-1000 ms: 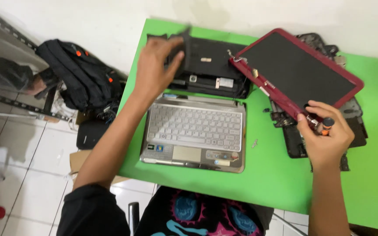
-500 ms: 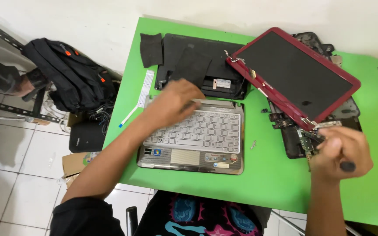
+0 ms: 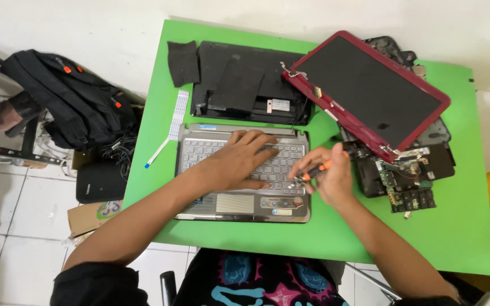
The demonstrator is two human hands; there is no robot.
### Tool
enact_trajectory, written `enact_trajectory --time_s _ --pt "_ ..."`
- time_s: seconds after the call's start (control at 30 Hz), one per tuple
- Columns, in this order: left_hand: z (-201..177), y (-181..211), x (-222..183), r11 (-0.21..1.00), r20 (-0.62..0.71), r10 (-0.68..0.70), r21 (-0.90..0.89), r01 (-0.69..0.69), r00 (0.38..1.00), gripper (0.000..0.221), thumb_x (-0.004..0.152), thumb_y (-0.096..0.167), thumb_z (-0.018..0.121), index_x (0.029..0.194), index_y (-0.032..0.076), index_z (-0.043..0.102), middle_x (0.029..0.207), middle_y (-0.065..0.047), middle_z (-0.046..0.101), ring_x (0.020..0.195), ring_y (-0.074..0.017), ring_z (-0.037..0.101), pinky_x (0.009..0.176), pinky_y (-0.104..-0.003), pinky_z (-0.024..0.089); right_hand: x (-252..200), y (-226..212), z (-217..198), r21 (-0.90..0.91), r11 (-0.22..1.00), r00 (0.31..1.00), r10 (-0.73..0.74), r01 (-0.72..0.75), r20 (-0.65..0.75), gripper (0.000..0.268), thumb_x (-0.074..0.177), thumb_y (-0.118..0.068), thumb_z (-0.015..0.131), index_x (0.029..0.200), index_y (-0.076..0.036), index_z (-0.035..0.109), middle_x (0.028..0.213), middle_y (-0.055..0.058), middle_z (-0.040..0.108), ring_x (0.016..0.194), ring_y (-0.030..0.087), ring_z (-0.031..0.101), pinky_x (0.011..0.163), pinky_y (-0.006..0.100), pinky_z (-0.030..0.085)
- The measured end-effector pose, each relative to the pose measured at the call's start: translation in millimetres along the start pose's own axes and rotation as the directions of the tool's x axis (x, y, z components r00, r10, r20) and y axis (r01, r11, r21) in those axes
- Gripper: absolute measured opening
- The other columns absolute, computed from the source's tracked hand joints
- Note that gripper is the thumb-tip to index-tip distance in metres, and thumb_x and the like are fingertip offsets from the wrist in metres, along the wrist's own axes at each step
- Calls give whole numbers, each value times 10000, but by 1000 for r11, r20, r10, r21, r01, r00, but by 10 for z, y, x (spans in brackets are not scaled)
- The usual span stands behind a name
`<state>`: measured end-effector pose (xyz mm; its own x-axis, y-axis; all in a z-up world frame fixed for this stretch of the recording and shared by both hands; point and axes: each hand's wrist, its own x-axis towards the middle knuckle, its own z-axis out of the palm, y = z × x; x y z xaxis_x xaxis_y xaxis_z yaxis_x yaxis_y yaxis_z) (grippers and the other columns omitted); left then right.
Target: Disassembling and repairing a laptop on a workbench by removing the screen and keyboard
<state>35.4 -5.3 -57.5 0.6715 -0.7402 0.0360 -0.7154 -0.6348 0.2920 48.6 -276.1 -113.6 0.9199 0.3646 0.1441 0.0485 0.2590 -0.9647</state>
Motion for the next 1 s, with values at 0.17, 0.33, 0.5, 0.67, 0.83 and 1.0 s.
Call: enact_trajectory --time_s 0.17,0.33,0.5,0.67,0.83,1.0 --pt "120 69 12 999 -65 14 31 -12 998 683 882 556 693 1331 66 535 1429 -110 400 1352 -294 340 1040 -463 323 -121 49 197 -64 998 998 -4 0 -63 271 1049 -235 530 863 -43 486 836 237 702 477 170 603 358 217 450" --pt "107 131 29 999 -132 40 28 -37 990 647 896 553 678 1299 67 541 1418 -112 422 1349 -289 365 1026 -460 335 -64 -80 296 -195 977 993 -101 87 -66 381 891 -7 764 1052 -71 424 1075 200 712 938 196 711 743 255 549" --pt "-48 61 45 997 -20 -49 -53 48 999 575 963 391 666 1410 53 537 1411 -131 496 1339 -285 435 1046 -460 409 -91 -149 365 -287 949 990 -143 131 -21 331 890 89 726 1130 -16 523 1098 196 725 883 177 694 717 249 553" --pt "-153 -91 -33 994 -51 -68 -88 63 996 479 970 327 667 1345 37 595 1345 -144 566 1275 -306 522 1003 -472 467 -56 -187 321 -321 935 988 -157 150 6 228 946 54 679 1149 13 583 1093 204 719 789 162 657 662 243 546" --pt "-119 -114 -34 987 -151 -14 -161 -11 988 380 963 276 680 1250 29 653 1266 -147 612 1177 -326 585 942 -479 501 -55 -124 332 -256 953 986 -166 165 16 157 1014 0 608 1154 70 596 1122 219 694 722 106 623 637 242 556" --pt "-180 97 18 935 -289 35 -329 -134 957 272 993 233 649 1187 44 671 1072 -133 688 1067 -302 660 926 -470 526 -62 -142 255 -169 948 962 -256 270 99 193 1032 -50 575 1143 101 622 1197 221 524 817 199 652 737 344 605"
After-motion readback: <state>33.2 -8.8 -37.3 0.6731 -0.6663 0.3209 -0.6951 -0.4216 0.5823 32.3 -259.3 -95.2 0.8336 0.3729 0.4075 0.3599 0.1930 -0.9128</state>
